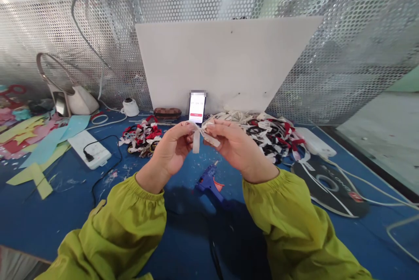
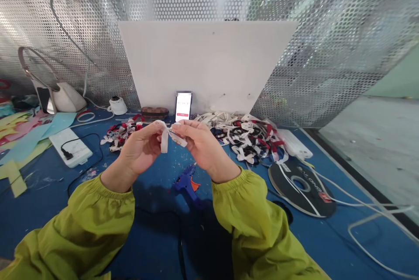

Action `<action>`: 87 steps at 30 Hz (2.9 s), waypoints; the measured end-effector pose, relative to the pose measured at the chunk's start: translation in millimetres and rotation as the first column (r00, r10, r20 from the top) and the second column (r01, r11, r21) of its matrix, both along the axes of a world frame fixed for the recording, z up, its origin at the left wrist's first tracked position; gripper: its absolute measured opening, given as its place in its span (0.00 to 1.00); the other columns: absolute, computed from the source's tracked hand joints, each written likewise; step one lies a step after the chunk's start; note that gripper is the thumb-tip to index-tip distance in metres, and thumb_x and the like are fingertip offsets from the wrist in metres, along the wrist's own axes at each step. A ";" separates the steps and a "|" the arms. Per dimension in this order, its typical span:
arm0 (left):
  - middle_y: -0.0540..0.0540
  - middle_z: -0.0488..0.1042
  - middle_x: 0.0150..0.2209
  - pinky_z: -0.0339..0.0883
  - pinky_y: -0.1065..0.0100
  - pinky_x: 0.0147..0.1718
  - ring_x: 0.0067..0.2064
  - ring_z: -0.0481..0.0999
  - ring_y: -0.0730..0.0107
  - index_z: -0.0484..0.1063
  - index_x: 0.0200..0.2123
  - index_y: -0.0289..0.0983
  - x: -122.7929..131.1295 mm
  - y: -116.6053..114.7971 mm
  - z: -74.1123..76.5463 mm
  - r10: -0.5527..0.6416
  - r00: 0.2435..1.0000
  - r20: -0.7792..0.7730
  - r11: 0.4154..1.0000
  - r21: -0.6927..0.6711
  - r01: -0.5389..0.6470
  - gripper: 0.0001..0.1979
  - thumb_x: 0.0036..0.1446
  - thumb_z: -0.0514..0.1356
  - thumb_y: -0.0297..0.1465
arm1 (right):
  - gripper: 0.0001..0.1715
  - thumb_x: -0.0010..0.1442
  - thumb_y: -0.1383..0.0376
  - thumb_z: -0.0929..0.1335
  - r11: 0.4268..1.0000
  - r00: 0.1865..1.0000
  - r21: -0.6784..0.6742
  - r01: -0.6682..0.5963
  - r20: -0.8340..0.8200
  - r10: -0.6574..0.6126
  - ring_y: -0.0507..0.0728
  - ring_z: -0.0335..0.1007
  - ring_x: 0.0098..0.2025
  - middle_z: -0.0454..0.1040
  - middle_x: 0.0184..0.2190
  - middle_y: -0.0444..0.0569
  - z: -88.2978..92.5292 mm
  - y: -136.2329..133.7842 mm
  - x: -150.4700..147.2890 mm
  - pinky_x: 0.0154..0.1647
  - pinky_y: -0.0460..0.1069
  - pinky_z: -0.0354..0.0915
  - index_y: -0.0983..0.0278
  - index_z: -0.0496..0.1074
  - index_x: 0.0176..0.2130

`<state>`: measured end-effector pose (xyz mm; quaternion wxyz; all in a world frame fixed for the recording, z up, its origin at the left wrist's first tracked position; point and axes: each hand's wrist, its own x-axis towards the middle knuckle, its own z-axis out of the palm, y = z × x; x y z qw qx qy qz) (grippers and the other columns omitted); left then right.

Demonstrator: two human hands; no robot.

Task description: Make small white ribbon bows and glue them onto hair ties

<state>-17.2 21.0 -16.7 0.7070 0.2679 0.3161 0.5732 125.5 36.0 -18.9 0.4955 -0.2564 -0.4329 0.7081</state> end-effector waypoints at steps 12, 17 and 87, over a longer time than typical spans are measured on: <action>0.55 0.53 0.15 0.55 0.77 0.15 0.15 0.55 0.82 0.61 0.17 0.33 5.8 -4.6 7.9 -0.046 0.994 0.101 0.992 -0.115 0.058 0.16 0.56 0.55 0.26 | 0.14 0.48 0.68 0.68 0.976 0.976 -0.199 -0.090 -0.213 0.047 0.43 0.43 0.14 0.57 0.13 0.36 -0.7 0.7 -13.1 0.17 0.41 0.55 0.64 0.61 0.17; 0.57 0.50 0.14 0.45 0.79 0.11 0.13 0.50 0.84 0.59 0.17 0.34 10.6 -4.8 6.6 0.028 0.991 0.130 0.983 -0.181 -0.004 0.15 0.57 0.53 0.23 | 0.17 0.50 0.68 0.64 0.960 0.958 -0.250 -0.122 -0.282 0.049 0.46 0.39 0.14 0.46 0.09 0.34 -5.6 -2.7 -21.6 0.19 0.43 0.56 0.62 0.55 0.15; 0.51 0.71 0.21 0.60 0.74 0.25 0.24 0.66 0.79 0.75 0.22 0.34 -4.6 11.6 -5.2 0.210 0.891 -0.402 0.974 0.160 -0.158 0.14 0.36 0.73 0.36 | 0.14 0.63 0.59 0.64 0.766 0.467 0.600 -0.231 0.759 -0.453 0.53 0.62 0.25 0.70 0.23 0.44 1.3 2.7 3.3 0.27 0.47 0.50 0.61 0.64 0.26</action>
